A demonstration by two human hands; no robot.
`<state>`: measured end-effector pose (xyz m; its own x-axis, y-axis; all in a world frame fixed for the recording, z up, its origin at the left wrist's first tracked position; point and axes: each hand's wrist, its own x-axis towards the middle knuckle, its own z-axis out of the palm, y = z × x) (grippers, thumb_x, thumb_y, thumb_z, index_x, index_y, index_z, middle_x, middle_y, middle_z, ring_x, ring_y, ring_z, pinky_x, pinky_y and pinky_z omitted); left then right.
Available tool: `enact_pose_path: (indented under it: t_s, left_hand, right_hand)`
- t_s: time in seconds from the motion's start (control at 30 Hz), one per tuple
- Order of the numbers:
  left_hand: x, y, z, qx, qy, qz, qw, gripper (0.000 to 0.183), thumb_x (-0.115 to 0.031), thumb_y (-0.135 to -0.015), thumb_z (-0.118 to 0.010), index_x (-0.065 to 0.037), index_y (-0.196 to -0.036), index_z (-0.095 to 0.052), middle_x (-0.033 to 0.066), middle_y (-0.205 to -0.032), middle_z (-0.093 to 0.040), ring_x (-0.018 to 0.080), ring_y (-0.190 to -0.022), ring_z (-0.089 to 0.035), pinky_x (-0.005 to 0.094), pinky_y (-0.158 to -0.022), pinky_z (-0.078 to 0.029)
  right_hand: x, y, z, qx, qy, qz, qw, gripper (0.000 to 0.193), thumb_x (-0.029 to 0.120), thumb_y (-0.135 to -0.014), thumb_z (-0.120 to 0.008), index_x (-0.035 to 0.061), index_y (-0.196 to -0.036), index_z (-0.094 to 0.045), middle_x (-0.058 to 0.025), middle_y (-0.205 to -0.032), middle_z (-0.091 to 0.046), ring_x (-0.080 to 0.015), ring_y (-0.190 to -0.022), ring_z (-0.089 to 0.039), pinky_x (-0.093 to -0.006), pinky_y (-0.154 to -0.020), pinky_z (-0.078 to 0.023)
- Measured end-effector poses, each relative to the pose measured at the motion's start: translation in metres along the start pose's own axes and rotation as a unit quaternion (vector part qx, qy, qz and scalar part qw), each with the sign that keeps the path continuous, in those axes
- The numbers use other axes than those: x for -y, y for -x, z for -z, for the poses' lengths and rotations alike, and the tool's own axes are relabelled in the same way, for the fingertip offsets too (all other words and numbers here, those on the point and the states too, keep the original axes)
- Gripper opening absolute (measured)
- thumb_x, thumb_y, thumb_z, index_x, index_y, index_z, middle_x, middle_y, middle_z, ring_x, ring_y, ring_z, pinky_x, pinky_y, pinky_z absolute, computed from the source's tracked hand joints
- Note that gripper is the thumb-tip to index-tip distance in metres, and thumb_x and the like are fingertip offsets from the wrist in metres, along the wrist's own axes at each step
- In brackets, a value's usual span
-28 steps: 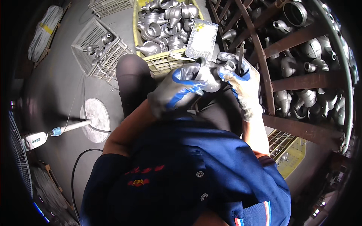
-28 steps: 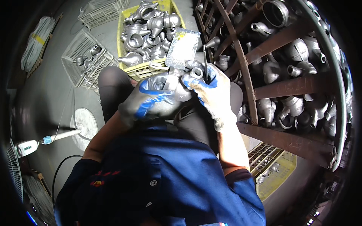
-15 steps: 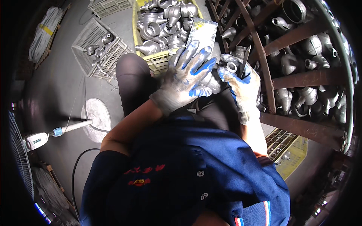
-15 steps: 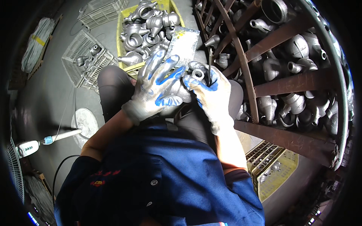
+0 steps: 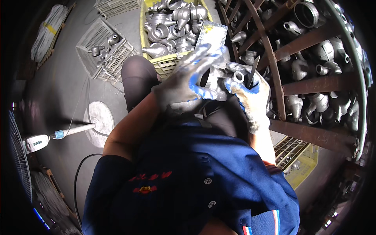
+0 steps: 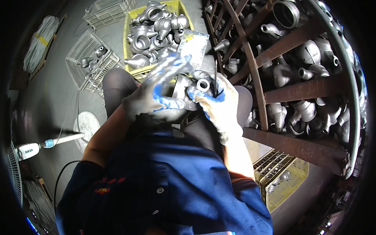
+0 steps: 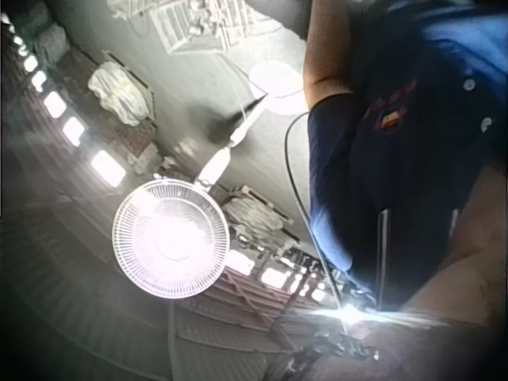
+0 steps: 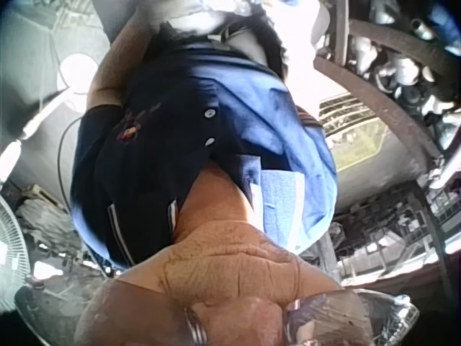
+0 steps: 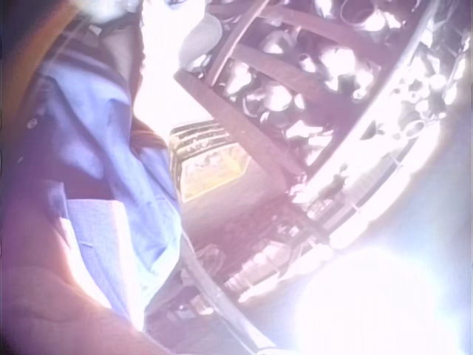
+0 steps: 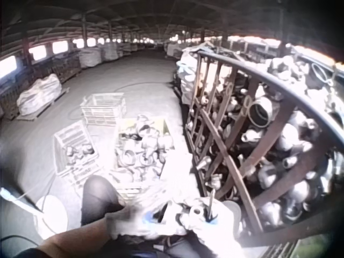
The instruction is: The person is cleaning and deburring metal pipe fittings using a manual scraper tool.
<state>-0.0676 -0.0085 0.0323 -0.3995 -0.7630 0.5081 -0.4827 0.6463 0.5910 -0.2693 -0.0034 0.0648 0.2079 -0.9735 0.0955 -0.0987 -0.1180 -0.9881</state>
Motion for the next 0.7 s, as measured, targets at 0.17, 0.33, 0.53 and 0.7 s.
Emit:
enact_pose_path:
  t_s: [0.17, 0.33, 0.53, 0.7]
  left_hand:
    - [-0.010, -0.002, 0.001, 0.039, -0.016, -0.002, 0.999, 0.078, -0.034, -0.070, -0.075, -0.002, -0.133, -0.041, 0.0144, -0.133, -0.046, 0.0310, -0.124, -0.042, 0.0434, -0.105, -0.029]
    - [0.000, 0.008, -0.015, 0.000, -0.027, -0.025, 0.999, 0.062, -0.037, -0.073, -0.071, -0.009, -0.125, -0.051, 0.0139, -0.130, -0.046, 0.0313, -0.124, -0.040, 0.0458, -0.104, -0.029]
    - [-0.002, 0.019, -0.025, -0.116, 0.232, 0.163, 0.952, 0.043, -0.010, -0.080, -0.065, -0.007, -0.121, -0.053, 0.0133, -0.110, -0.057, 0.0261, -0.109, -0.052, 0.0377, -0.094, -0.041]
    - [0.005, 0.006, -0.005, -0.158, 0.392, 0.229, 0.877, 0.064, -0.001, -0.076, -0.067, 0.000, -0.133, -0.039, 0.0104, -0.126, -0.048, 0.0147, -0.108, -0.052, 0.0282, -0.088, -0.045]
  right_hand:
    - [-0.001, 0.004, -0.003, -0.019, -0.003, 0.000, 1.000, 0.036, 0.001, -0.071, -0.073, -0.0022, -0.105, -0.061, -0.0063, -0.097, -0.066, -0.0100, -0.086, -0.059, -0.0234, -0.079, -0.046]
    - [-0.006, 0.003, -0.002, -0.053, 0.057, -0.005, 0.997, 0.031, 0.004, -0.071, -0.074, 0.0000, -0.101, -0.064, -0.0048, -0.090, -0.065, -0.0086, -0.080, -0.059, -0.0219, -0.071, -0.046]
    - [-0.006, 0.005, -0.002, -0.054, -0.027, -0.061, 0.996, 0.030, 0.002, -0.070, -0.075, 0.0003, -0.098, -0.064, -0.0048, -0.090, -0.065, -0.0065, -0.073, -0.057, -0.0202, -0.065, -0.046]
    - [-0.006, 0.002, 0.001, -0.036, -0.092, -0.027, 0.995, 0.030, 0.001, -0.071, -0.073, -0.0014, -0.099, -0.064, -0.0056, -0.092, -0.065, -0.0079, -0.076, -0.058, -0.0211, -0.068, -0.047]
